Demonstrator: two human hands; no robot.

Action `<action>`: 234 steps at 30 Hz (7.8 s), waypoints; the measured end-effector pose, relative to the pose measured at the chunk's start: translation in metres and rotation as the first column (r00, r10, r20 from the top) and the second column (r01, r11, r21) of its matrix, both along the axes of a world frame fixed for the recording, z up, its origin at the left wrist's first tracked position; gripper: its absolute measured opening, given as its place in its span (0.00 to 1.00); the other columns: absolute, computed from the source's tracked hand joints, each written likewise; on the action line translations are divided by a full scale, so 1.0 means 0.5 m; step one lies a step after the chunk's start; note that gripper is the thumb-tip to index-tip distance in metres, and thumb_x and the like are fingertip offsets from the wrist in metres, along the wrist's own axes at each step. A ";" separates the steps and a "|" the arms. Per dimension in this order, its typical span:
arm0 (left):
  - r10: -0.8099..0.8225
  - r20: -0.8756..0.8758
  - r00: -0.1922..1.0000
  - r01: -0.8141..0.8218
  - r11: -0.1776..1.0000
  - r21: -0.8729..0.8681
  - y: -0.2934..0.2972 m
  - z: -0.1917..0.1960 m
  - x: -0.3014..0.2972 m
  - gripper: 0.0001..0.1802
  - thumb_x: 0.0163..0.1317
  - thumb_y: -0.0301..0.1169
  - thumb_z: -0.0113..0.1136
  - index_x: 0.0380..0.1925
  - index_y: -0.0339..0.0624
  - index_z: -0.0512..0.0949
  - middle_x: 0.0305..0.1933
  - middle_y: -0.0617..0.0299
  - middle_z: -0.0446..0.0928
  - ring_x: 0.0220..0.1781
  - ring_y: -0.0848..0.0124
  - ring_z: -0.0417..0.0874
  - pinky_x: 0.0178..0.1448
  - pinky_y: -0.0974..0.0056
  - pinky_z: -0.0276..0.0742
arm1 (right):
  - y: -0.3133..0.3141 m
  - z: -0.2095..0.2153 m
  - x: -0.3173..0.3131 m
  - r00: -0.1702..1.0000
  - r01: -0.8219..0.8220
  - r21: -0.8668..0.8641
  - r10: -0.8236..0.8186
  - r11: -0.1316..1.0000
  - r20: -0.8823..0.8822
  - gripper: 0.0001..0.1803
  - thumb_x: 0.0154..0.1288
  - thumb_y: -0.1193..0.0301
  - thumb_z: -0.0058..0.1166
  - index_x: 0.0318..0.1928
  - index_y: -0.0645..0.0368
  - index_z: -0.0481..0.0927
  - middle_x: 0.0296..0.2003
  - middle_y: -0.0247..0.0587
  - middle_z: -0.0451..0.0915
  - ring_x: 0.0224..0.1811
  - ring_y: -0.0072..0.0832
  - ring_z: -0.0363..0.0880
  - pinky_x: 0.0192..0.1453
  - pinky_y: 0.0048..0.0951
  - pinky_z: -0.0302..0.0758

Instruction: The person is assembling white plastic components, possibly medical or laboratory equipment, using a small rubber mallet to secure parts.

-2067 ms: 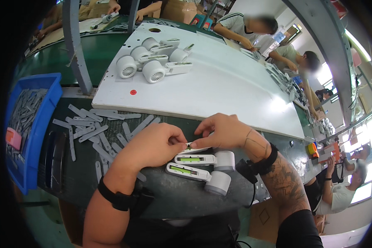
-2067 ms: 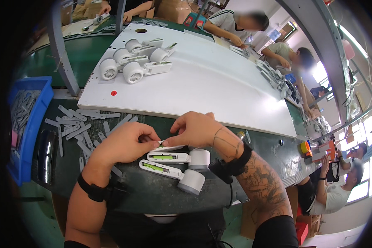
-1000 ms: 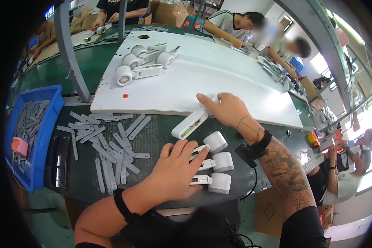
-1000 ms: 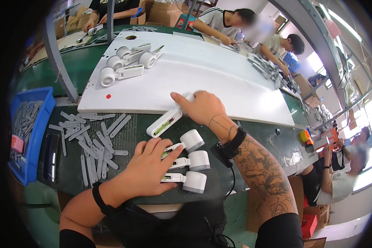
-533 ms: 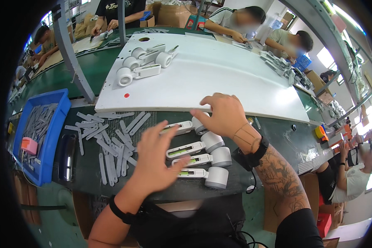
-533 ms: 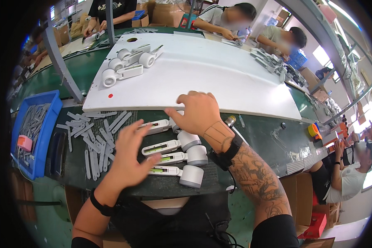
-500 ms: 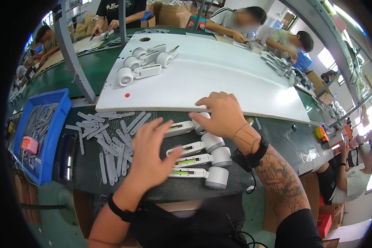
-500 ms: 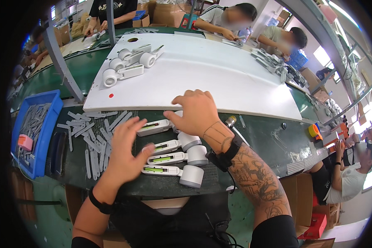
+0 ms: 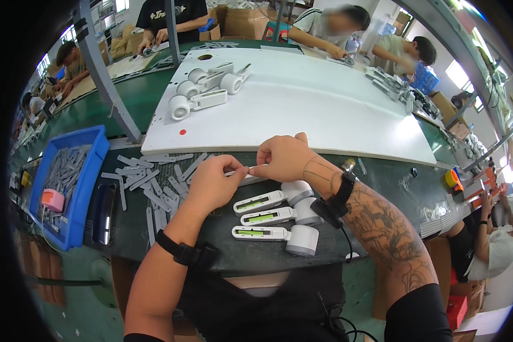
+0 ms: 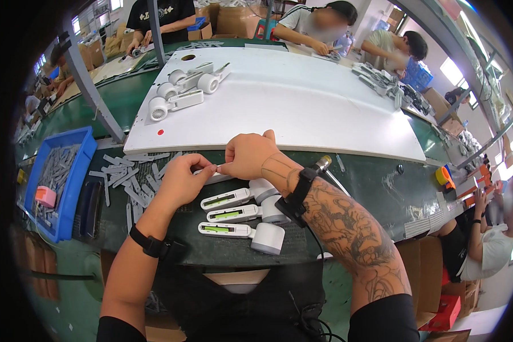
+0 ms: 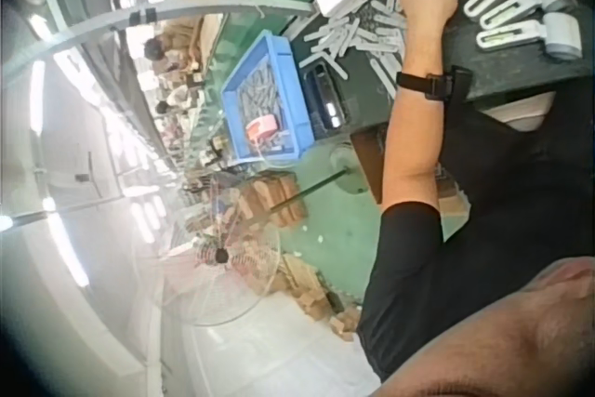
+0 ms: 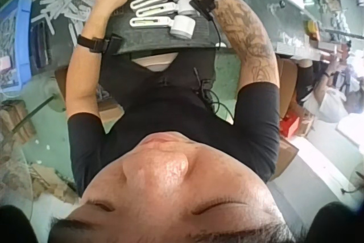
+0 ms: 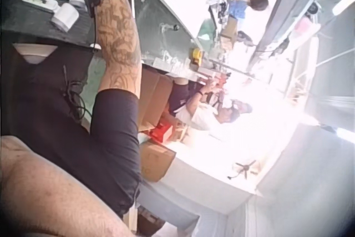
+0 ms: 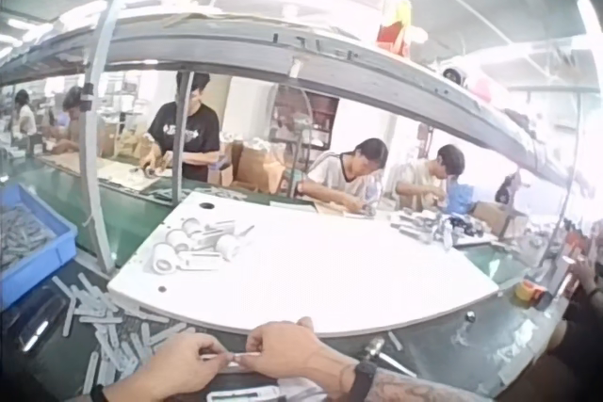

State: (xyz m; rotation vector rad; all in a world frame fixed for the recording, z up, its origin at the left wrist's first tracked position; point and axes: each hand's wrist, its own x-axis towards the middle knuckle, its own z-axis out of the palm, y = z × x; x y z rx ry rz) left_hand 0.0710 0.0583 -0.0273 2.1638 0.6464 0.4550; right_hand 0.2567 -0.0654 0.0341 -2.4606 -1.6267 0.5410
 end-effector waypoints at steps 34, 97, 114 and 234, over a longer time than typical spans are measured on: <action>0.061 -0.147 0.987 0.031 0.832 0.554 0.016 0.019 -0.142 0.08 0.76 0.36 0.68 0.44 0.46 0.90 0.39 0.50 0.91 0.43 0.43 0.91 0.46 0.44 0.86 | -0.621 -0.149 0.097 0.779 0.394 0.562 -0.589 0.727 0.216 0.23 0.75 0.59 0.72 0.63 0.56 0.87 0.51 0.49 0.86 0.53 0.49 0.88 0.58 0.45 0.84; -0.427 0.226 0.876 0.294 0.843 0.451 -0.162 0.004 -0.120 0.07 0.61 0.39 0.84 0.32 0.55 0.92 0.38 0.80 0.92 0.51 0.69 0.81 0.58 0.54 0.62 | -0.557 0.056 -0.300 0.944 0.303 0.231 -0.257 0.925 -0.208 0.36 0.79 0.75 0.65 0.84 0.51 0.74 0.37 0.53 0.89 0.36 0.52 0.88 0.42 0.47 0.84; -0.243 0.080 0.967 0.187 0.886 0.425 -0.167 0.046 -0.188 0.28 0.50 0.39 0.90 0.52 0.50 0.92 0.41 0.71 0.91 0.49 0.64 0.81 0.60 0.54 0.66 | -0.543 0.106 -0.291 0.963 0.270 0.489 -0.221 0.829 -0.156 0.34 0.77 0.78 0.66 0.81 0.60 0.78 0.41 0.55 0.90 0.39 0.51 0.90 0.47 0.39 0.85; -0.357 0.140 0.923 0.240 0.823 0.515 -0.136 0.038 -0.081 0.17 0.57 0.49 0.86 0.35 0.53 0.91 0.50 0.64 0.82 0.61 0.57 0.76 0.66 0.46 0.64 | -0.544 0.039 -0.246 0.955 0.294 0.404 -0.248 0.866 -0.162 0.33 0.79 0.78 0.63 0.82 0.56 0.78 0.37 0.53 0.88 0.35 0.46 0.87 0.46 0.39 0.85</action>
